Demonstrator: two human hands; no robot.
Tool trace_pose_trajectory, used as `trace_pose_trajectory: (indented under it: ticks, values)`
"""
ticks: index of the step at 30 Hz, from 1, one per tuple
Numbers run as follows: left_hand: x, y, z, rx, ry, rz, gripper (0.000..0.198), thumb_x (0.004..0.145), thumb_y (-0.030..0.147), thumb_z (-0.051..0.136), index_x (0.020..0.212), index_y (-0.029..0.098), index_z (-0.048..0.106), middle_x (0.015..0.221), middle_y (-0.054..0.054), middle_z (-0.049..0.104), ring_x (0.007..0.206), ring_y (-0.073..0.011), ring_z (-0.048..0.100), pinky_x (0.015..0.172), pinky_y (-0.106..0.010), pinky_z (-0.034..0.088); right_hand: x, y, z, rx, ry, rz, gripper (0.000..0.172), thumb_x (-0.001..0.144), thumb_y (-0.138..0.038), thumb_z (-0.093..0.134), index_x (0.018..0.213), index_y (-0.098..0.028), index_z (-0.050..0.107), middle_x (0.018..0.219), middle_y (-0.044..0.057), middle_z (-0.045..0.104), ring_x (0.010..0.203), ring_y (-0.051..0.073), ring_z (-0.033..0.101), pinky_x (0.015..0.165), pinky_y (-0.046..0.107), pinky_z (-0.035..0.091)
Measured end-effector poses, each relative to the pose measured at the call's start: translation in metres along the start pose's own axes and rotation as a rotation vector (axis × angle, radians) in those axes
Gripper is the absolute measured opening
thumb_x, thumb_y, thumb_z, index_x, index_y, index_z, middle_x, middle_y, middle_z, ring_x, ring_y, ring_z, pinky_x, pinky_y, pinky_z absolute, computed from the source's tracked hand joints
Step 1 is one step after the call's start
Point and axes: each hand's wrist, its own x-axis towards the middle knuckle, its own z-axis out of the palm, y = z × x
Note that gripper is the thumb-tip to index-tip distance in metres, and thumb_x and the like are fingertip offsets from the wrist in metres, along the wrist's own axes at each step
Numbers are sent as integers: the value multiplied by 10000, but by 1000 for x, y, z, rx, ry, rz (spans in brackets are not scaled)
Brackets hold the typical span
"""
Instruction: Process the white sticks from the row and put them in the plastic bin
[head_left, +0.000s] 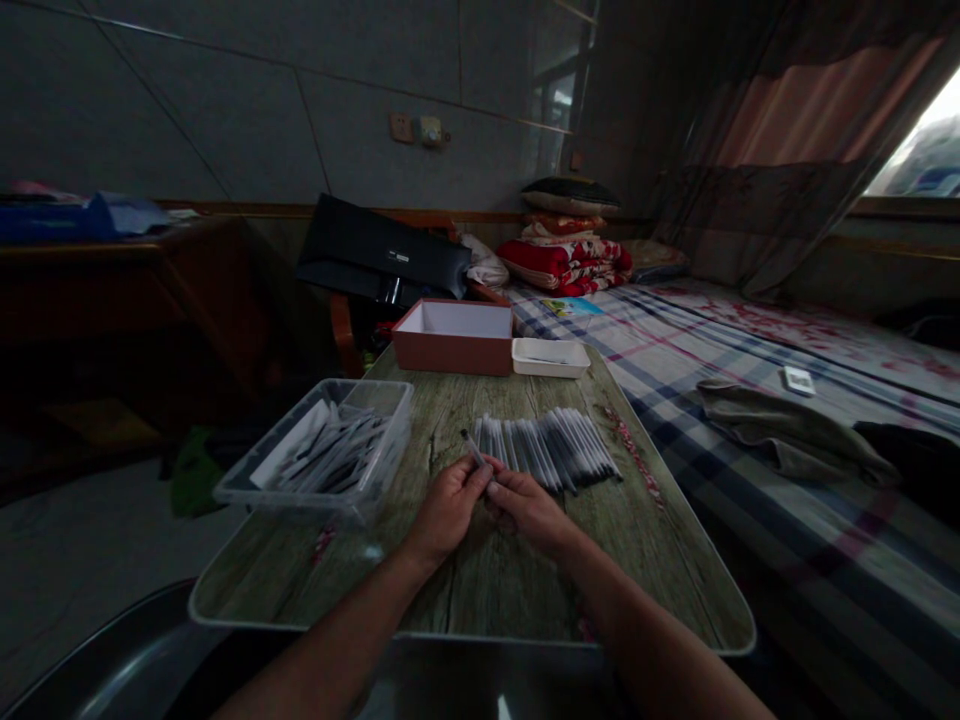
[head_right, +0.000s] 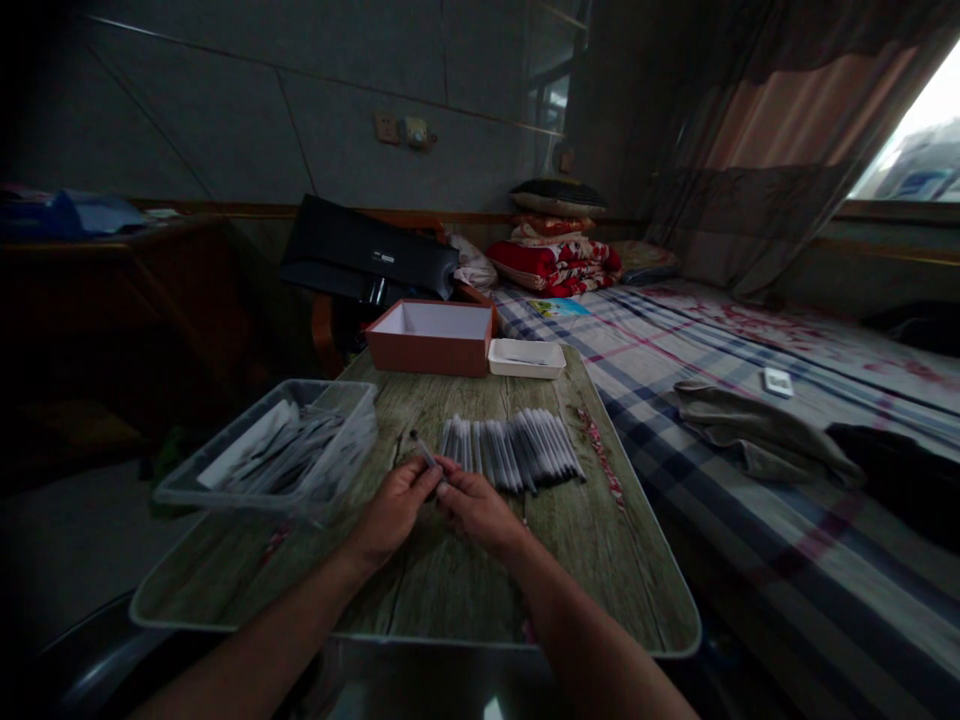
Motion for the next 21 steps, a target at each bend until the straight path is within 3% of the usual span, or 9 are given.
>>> trace_pose_trajectory:
  ticks: [4,14,21]
  values:
    - [2,-19,7,-106,29,-20,285,869,440,531,817,180,637,994,-78,711,943,-214,641,904,-347,467,-1,-2,3,233,30,139,437,785,-464,647,1103,-173,573,611,-66,401,441,50,271,395,180,161]
    - [1,-16,2,-25,-26,42,255,885,412,517,799,189,607,971,-70,698,952,-216,636,883,-344,473,-7,-6,5,176,-8,121,481,765,-565,667,1033,-179,565,545,-95,329,417,47,238,368,179,149]
    - [0,-17,6,-208,-34,-31,276,878,445,524,764,199,575,1005,-69,711,965,-221,646,921,-376,468,-6,-5,6,162,0,87,519,756,-625,646,994,-172,558,532,-96,357,393,42,245,359,177,175]
